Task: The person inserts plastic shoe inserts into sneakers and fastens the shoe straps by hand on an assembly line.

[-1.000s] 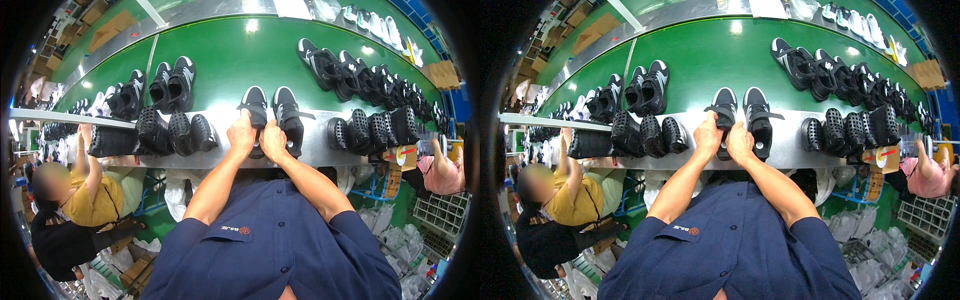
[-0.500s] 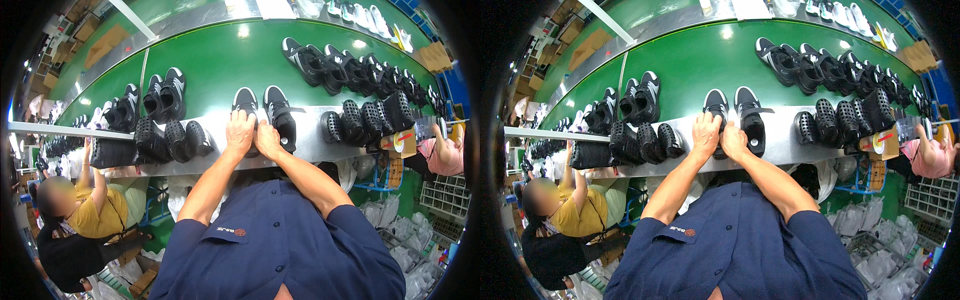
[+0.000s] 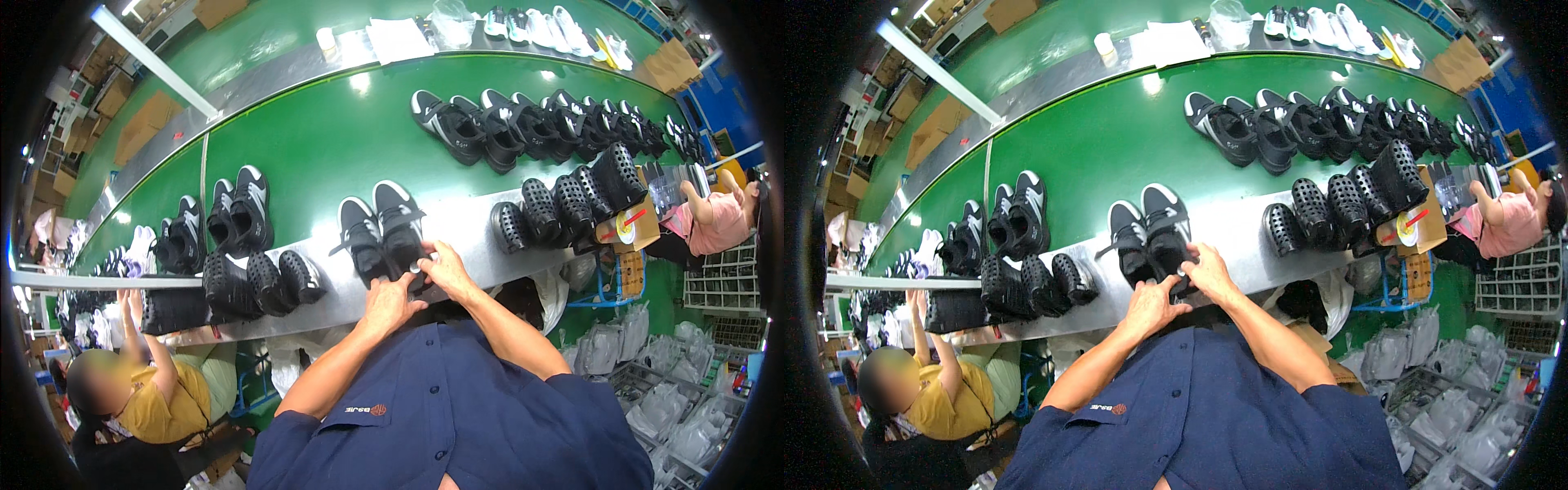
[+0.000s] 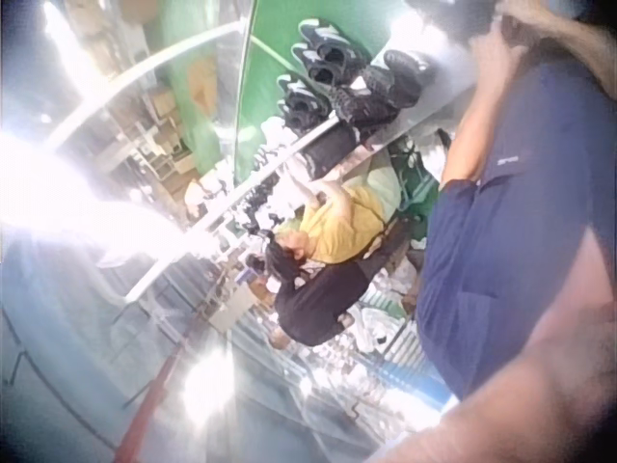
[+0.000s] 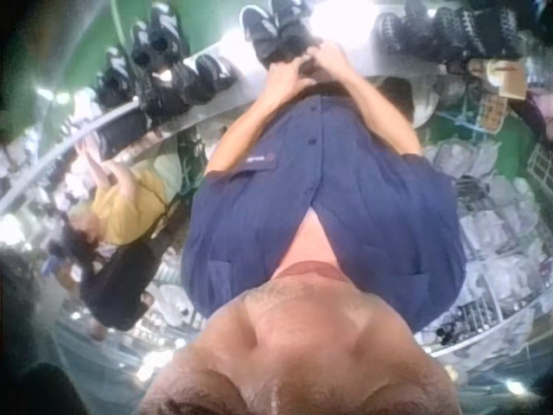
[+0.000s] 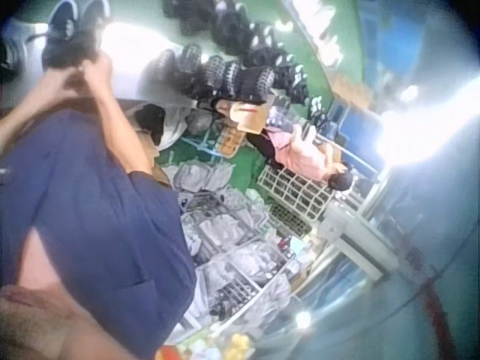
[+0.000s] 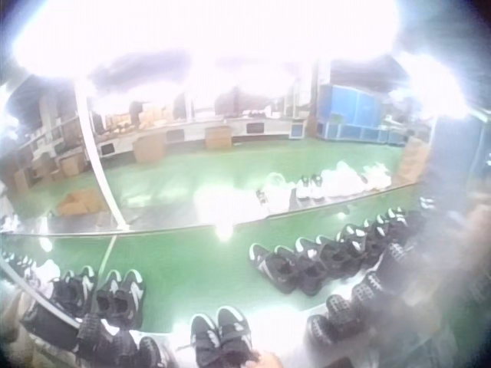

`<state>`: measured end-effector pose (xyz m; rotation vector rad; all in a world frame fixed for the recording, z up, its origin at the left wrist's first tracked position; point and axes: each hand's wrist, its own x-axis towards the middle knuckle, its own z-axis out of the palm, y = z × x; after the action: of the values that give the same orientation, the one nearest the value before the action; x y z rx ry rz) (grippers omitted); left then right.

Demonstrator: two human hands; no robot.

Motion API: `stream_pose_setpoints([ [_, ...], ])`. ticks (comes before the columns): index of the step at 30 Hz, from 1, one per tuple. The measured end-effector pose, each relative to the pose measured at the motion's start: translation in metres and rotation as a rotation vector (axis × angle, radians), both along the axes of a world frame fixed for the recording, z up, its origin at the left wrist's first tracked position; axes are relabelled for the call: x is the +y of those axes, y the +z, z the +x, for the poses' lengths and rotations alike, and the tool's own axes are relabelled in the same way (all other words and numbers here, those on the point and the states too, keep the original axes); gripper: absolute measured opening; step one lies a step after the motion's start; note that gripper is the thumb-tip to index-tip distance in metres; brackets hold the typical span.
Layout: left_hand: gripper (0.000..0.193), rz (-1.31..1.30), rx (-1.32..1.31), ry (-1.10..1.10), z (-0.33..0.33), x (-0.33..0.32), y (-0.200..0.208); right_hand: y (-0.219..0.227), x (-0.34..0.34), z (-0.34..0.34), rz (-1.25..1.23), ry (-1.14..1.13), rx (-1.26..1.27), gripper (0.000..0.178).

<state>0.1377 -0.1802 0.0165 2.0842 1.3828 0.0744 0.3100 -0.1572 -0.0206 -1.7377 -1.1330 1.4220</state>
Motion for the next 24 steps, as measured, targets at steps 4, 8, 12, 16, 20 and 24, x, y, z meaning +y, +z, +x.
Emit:
stream_pose_setpoints([
  [4, 0.03, 0.144, 0.139, 0.049, 0.007, 0.029, -0.001, 0.011, 0.019, 0.037, 0.126, 0.141, -0.269, 0.054],
  [8, 0.033, 0.321, 0.118, 0.094, -0.026, 0.113, 0.003, 0.018, 0.089, 0.102, 0.513, 0.15, -0.698, 0.062],
  [12, 0.045, 0.246, 0.375, 0.146, -0.106, 0.172, -0.005, 0.053, 0.163, 0.12, 0.207, 0.232, -0.901, 0.074],
  [16, 0.043, 0.227, 0.284, 0.17, -0.116, 0.157, 0.057, 0.039, 0.216, 0.145, -0.059, 0.34, -1.082, 0.081],
  [20, 0.032, 0.106, -0.07, 0.323, -0.129, 0.09, 0.058, 0.019, 0.244, 0.153, -0.1, 0.395, -1.021, 0.071],
  [24, 0.027, -0.176, -0.235, 0.432, -0.107, 0.043, 0.054, 0.022, 0.256, 0.127, 0.123, 0.425, -1.202, 0.027],
])
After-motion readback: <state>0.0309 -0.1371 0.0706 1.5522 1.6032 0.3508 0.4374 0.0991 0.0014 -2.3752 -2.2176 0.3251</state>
